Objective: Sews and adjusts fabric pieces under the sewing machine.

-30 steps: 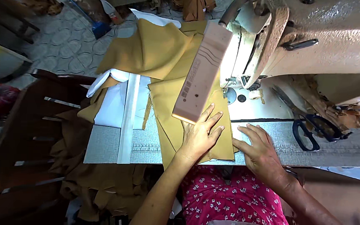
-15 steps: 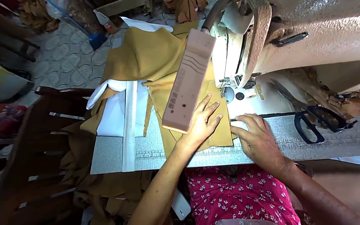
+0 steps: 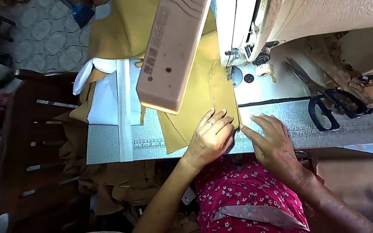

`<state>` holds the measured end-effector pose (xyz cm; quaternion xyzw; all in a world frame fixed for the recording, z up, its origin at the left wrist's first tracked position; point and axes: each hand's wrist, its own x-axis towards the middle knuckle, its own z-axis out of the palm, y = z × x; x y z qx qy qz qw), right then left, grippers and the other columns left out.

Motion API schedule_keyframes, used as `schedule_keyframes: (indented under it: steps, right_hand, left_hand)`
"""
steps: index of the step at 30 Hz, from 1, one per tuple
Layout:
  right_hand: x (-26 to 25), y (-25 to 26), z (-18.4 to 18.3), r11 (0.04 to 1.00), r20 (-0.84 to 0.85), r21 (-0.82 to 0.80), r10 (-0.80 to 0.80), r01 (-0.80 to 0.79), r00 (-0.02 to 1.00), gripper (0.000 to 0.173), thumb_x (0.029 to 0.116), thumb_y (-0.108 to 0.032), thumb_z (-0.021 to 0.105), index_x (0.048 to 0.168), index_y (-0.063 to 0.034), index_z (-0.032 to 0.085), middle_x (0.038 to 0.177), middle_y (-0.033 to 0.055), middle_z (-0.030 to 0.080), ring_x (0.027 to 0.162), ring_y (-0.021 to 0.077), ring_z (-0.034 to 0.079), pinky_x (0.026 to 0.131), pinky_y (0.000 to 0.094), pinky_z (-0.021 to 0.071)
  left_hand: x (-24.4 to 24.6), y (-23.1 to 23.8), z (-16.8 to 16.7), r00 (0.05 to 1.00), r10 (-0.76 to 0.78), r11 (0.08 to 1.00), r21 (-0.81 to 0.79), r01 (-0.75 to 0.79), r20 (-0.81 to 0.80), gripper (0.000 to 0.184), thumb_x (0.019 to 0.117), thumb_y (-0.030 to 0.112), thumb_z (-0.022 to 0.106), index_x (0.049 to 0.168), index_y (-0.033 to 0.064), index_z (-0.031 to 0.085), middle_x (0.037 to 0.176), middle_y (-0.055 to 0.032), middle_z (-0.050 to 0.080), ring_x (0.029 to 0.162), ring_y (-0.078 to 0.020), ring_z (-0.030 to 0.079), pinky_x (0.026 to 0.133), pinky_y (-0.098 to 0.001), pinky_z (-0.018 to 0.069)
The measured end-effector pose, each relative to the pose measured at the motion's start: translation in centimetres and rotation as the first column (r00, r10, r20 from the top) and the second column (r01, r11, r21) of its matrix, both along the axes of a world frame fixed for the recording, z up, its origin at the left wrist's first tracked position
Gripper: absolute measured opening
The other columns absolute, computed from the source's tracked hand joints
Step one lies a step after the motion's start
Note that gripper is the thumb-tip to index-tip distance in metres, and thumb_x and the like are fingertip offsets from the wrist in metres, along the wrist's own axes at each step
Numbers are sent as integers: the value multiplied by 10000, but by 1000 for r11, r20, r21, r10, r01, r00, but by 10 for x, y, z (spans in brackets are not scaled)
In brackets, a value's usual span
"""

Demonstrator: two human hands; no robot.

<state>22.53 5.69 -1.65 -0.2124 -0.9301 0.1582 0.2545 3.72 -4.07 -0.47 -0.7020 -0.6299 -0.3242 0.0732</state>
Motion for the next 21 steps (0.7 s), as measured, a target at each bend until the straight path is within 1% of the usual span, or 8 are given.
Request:
schedule_keyframes:
  steps: [8, 12, 13, 15, 17, 18, 19, 21]
  right_hand:
    - [3, -2, 0, 1000, 5, -12, 8, -8, 1000, 348, 918, -55, 529, 1143, -139, 781, 1230, 229, 691, 1230, 458, 610, 1053, 611, 436]
    - [3, 5, 8, 999, -3, -31, 23, -24, 1000, 292, 940, -79, 518, 1080, -85, 775, 1204, 191, 718, 1181, 407, 657, 1038, 564, 471]
    - [2, 7, 10, 1000, -5, -16, 24, -25, 1000, 294, 940, -69, 517, 1100, -74, 763, 1183, 189, 724, 1154, 397, 670, 1019, 547, 490]
    - [-2, 11, 11, 999, 9, 13, 43, -43, 999, 358, 924, -36, 526, 1197, -100, 749, 1134, 196, 719, 1104, 400, 671, 961, 535, 509]
    - [-5, 11, 10, 998, 33, 40, 56, -57, 998, 390, 894, -7, 546, 1189, -144, 763, 1091, 207, 708, 1065, 423, 664, 899, 561, 508]
    - [-6, 11, 9, 997, 37, 51, 53, -55, 998, 389, 892, -4, 551, 1172, -162, 771, 1079, 203, 711, 1051, 425, 669, 881, 568, 515]
    - [-7, 12, 8, 997, 33, 62, 48, -50, 998, 391, 887, -9, 550, 1158, -175, 778, 1067, 192, 718, 1033, 420, 675, 861, 564, 522]
    - [-9, 14, 9, 996, 33, 75, 42, -45, 999, 393, 879, -24, 542, 1150, -181, 779, 1062, 182, 727, 1009, 417, 687, 834, 560, 530]
  left_hand:
    - [12, 4, -2, 998, 54, 998, -37, -56, -32, 147, 923, 123, 653, 905, 49, 779, 1053, -117, 777, 1123, -321, 717, 1041, -557, 502]
    - [12, 1, 0, 999, 44, 995, -86, -45, -13, 235, 961, 193, 594, 956, 63, 790, 1099, -114, 768, 1173, -326, 690, 1073, -577, 464]
    - [11, 1, 0, 999, 35, 994, -99, -36, -7, 255, 967, 203, 577, 967, 65, 791, 1112, -116, 765, 1184, -327, 684, 1081, -586, 452]
    - [9, 0, 3, 999, 16, 992, -127, -12, 29, 270, 970, 204, 559, 977, 70, 794, 1123, -111, 763, 1196, -323, 678, 1104, -609, 419]
    - [5, -1, 7, 992, 15, 988, -153, 5, 129, 275, 965, 191, 555, 960, 82, 808, 1108, -86, 771, 1212, -312, 669, 1130, -640, 363]
    - [1, 1, 8, 982, 37, 987, -163, -7, 183, 280, 968, 192, 552, 940, 95, 813, 1105, -69, 774, 1237, -313, 653, 1145, -661, 319]
    - [-2, 3, 8, 974, 83, 983, -180, -45, 209, 287, 977, 211, 546, 958, 113, 815, 1140, -52, 768, 1291, -329, 614, 1159, -689, 266]
    - [-9, 5, 7, 962, 204, 948, -281, -147, 182, 342, 1004, 345, 545, 1175, 175, 787, 1385, -35, 667, 1450, -424, 428, 1131, -791, 125]
